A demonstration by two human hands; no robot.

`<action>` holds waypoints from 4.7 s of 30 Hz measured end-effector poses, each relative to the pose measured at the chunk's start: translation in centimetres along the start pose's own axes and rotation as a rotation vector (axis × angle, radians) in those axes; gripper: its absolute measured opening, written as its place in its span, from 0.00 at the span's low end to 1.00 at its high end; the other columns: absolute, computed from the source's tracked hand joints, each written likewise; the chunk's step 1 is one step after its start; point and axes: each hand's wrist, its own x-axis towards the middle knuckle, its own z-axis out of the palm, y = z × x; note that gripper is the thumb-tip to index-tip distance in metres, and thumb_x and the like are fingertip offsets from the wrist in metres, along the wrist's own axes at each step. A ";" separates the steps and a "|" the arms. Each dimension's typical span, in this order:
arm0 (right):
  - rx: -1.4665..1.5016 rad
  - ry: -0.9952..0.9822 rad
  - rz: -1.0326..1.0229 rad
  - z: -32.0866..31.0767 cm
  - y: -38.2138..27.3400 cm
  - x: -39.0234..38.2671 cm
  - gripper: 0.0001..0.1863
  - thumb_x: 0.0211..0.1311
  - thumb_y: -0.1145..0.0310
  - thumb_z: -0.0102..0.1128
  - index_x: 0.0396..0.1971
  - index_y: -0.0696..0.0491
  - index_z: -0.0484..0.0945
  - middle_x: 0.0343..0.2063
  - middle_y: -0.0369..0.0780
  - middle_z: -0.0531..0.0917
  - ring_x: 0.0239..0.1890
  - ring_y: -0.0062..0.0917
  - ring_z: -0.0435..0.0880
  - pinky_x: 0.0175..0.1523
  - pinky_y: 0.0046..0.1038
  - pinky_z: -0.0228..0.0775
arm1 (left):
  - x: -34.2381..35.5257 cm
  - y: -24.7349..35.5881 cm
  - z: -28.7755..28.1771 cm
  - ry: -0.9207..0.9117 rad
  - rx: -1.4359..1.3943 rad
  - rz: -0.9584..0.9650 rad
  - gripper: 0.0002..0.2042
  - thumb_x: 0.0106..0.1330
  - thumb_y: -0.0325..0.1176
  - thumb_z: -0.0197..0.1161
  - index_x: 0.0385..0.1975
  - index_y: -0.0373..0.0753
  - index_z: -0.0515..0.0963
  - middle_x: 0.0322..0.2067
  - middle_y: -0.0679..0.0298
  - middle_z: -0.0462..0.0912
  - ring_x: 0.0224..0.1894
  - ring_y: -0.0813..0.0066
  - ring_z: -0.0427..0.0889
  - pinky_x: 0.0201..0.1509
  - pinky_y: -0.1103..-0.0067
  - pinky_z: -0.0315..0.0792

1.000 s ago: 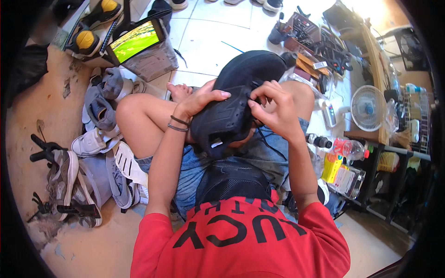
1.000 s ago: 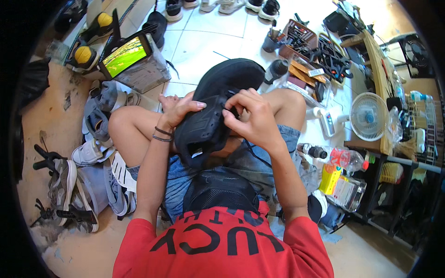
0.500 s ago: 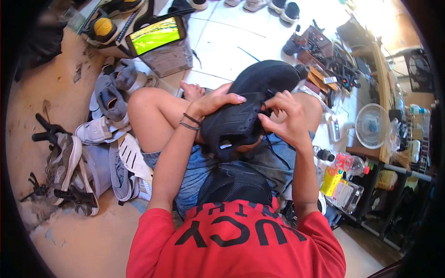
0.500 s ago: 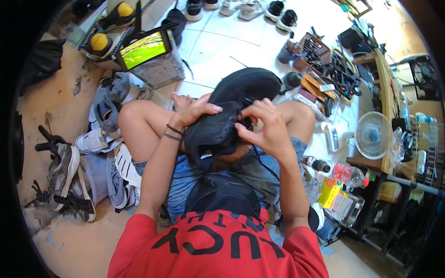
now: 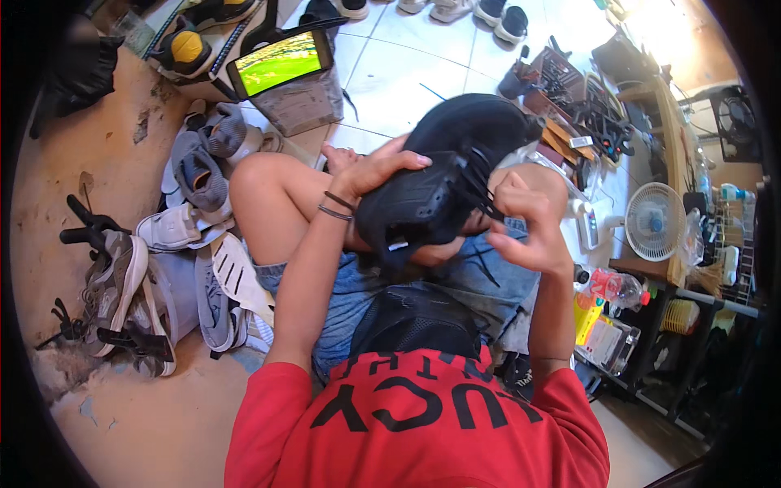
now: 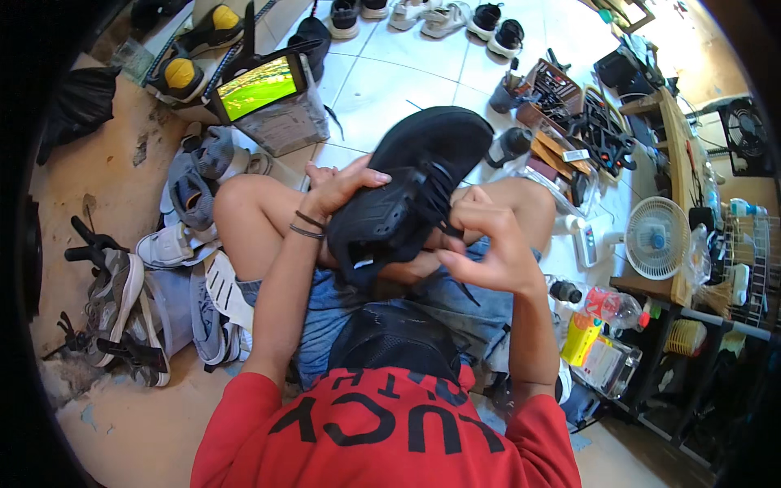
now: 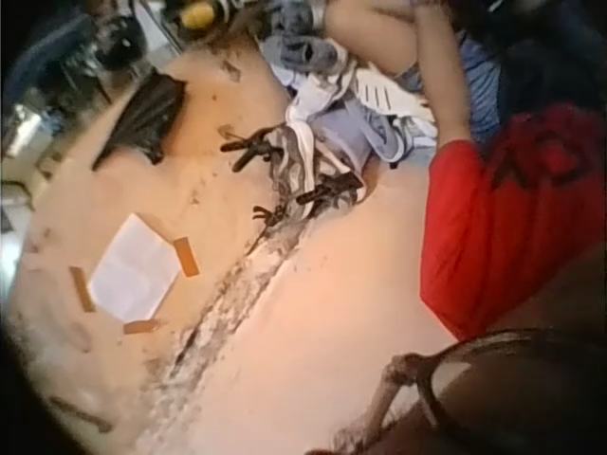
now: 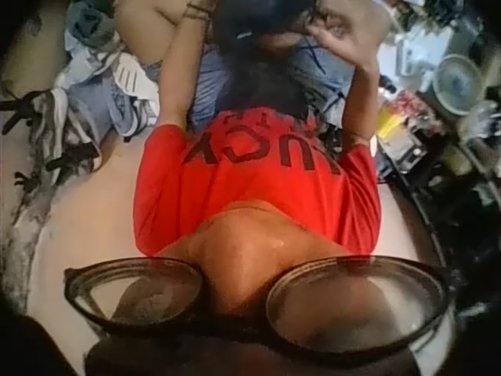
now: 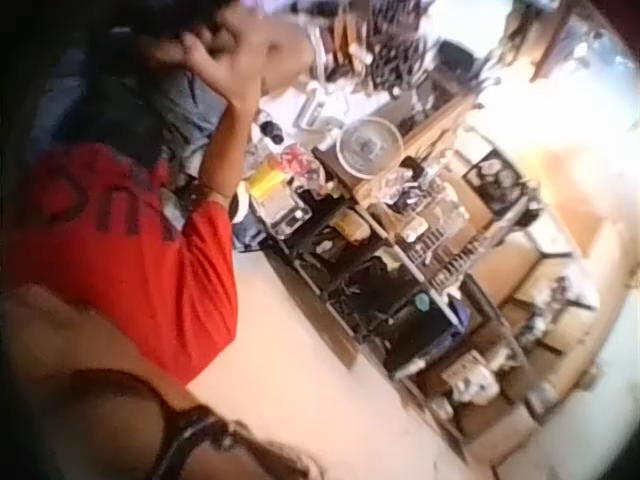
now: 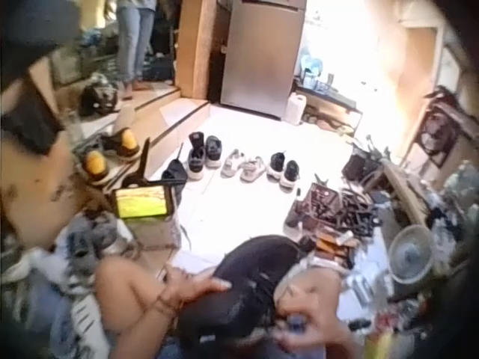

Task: Repairing a black sneaker by applying adhesive to the sole and using a lighter to heat set the bond.

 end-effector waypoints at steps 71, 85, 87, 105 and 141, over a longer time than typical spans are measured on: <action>0.619 -0.430 0.042 -4.2 -3.7 -9.9 0.17 0.58 0.64 0.69 0.16 0.57 0.77 0.16 0.41 0.75 0.19 0.32 0.73 0.26 0.33 0.61 | 1.7 -0.2 -3.4 0.263 -0.019 0.411 0.34 0.59 0.39 0.65 0.64 0.31 0.64 0.54 0.54 0.78 0.51 0.69 0.81 0.55 0.74 0.78; -0.354 0.227 0.191 -1.5 -2.3 0.2 0.09 0.59 0.65 0.68 0.36 0.54 0.83 0.31 0.39 0.84 0.32 0.31 0.83 0.38 0.29 0.73 | 0.6 -0.7 -2.4 0.172 -0.113 0.302 0.37 0.59 0.38 0.61 0.67 0.29 0.58 0.56 0.48 0.75 0.54 0.62 0.81 0.59 0.70 0.78; -0.320 0.292 0.200 -0.2 -2.2 3.4 0.10 0.58 0.65 0.69 0.38 0.53 0.83 0.30 0.38 0.83 0.32 0.30 0.83 0.37 0.30 0.73 | 0.6 -0.2 -2.1 0.148 -0.100 0.310 0.37 0.59 0.39 0.62 0.67 0.29 0.58 0.56 0.49 0.75 0.54 0.63 0.80 0.59 0.71 0.77; -0.416 0.524 0.208 4.2 3.5 6.7 0.13 0.53 0.67 0.69 0.38 0.53 0.79 0.30 0.40 0.78 0.33 0.33 0.81 0.39 0.33 0.75 | 1.9 -1.8 -2.9 0.193 0.213 0.316 0.37 0.61 0.44 0.65 0.68 0.32 0.61 0.61 0.54 0.72 0.62 0.64 0.73 0.67 0.73 0.66; -0.644 0.398 0.184 -1.5 2.7 6.4 0.11 0.56 0.67 0.70 0.22 0.55 0.78 0.18 0.38 0.80 0.19 0.31 0.77 0.30 0.31 0.71 | 3.6 -1.8 -1.7 0.155 0.256 0.477 0.37 0.58 0.44 0.75 0.63 0.33 0.67 0.52 0.59 0.79 0.53 0.73 0.76 0.59 0.76 0.70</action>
